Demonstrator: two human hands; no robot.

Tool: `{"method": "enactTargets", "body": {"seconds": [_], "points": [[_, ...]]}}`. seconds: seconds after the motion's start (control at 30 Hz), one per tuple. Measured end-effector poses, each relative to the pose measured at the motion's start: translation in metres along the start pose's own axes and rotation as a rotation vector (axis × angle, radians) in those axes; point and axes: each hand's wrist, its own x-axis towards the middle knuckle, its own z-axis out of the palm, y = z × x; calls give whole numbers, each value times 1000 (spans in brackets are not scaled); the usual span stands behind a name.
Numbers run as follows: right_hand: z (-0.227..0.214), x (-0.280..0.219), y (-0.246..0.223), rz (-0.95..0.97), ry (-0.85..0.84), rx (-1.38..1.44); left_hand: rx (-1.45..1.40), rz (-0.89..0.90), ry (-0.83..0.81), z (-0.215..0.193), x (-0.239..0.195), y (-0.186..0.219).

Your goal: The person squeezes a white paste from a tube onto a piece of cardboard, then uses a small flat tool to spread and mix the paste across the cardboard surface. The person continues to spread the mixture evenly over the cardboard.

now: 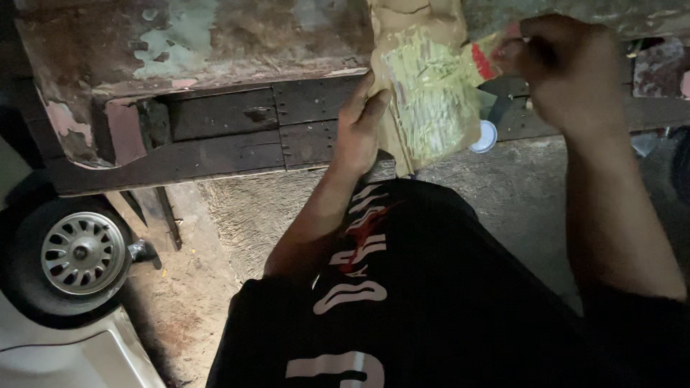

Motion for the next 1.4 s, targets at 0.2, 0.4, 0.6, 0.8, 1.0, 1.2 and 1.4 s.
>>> {"method": "enactTargets", "body": {"seconds": [0.2,0.4,0.6,0.8,1.0,1.2,1.4], "points": [[34,-7,10,144,-4,351,-69,-2,-48,2,8,11],[28,-19,13,100,122,425,110,-71,-86,-9,8,7],[23,-23,8,13,90,-18,273,-210,-101,-13,15,-10],[49,-53,3,250,71,-94,373,-350,-145,-5,20,-27],[23,-98,30,184,321,-41,531,-308,-275,23,17,-47],[6,-135,51,353,159,-115,451,-259,-350,80,13,-75],[-72,-184,87,28,310,-274,636,-216,-426,153,-4,-103]]}}
